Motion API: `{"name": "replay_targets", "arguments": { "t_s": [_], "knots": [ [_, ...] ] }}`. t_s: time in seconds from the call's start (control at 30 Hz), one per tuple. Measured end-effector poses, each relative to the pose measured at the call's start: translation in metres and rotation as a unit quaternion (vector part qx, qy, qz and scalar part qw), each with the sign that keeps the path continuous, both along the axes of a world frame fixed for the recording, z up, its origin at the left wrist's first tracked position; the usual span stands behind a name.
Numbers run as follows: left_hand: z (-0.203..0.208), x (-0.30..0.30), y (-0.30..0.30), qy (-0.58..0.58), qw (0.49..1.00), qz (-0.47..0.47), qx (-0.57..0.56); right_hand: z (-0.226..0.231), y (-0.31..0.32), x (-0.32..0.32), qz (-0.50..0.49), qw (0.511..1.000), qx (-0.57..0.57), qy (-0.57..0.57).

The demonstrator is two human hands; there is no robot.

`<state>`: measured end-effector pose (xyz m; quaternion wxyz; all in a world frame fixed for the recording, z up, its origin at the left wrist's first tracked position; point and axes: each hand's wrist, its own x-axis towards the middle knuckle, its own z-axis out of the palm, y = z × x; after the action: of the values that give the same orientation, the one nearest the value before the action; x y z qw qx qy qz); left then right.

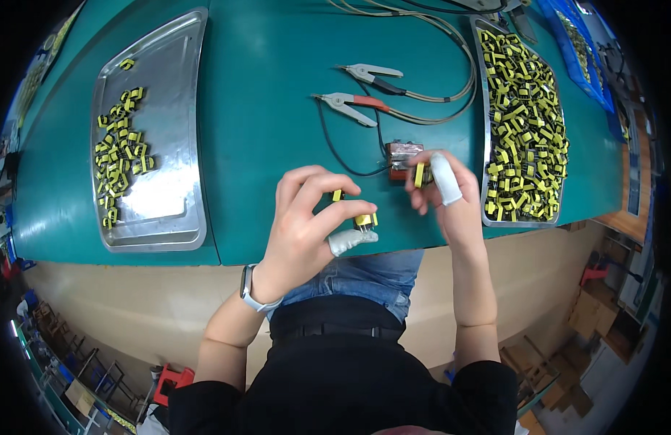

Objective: The recorder is assembling small electronic components on a green workbench, placing them into a testing jig or container.

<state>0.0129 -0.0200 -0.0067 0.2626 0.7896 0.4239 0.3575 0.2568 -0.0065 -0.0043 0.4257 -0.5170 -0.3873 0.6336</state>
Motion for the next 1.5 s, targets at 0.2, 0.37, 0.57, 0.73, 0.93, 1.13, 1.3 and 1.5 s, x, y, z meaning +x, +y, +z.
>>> {"name": "replay_targets", "arguments": {
  "t_s": [0.2,0.37,0.57,0.73,0.93,1.13,1.3,1.5],
  "knots": [
    [0.008,0.014,0.001,-0.076,0.997,0.001,-0.009,-0.006,-0.013,-0.020,0.163,0.967,-0.011,0.197],
    [0.000,0.001,-0.001,-0.039,0.999,0.011,-0.014,-0.004,-0.008,-0.014,0.105,0.983,0.145,-0.045],
    [-0.007,-0.005,0.004,0.074,0.996,0.038,-0.022,-0.025,0.000,0.018,-0.011,0.967,0.173,-0.185],
    [-0.009,-0.001,0.005,0.115,0.990,0.071,-0.042,-0.022,0.003,0.021,-0.006,0.973,0.131,-0.191],
    [-0.011,-0.003,0.008,0.095,0.993,0.058,-0.039,-0.021,0.002,0.016,-0.003,0.952,0.187,-0.244],
    [0.012,0.005,0.005,-0.040,0.998,0.029,-0.042,-0.005,-0.017,-0.006,0.032,0.986,-0.023,0.164],
    [0.012,0.014,-0.001,-0.075,0.997,-0.001,-0.035,-0.006,-0.019,-0.034,0.098,0.953,-0.130,0.256],
    [0.014,-0.013,-0.004,0.014,0.998,0.048,-0.035,-0.005,-0.011,-0.012,0.035,0.980,0.167,-0.098]
  ]
}}
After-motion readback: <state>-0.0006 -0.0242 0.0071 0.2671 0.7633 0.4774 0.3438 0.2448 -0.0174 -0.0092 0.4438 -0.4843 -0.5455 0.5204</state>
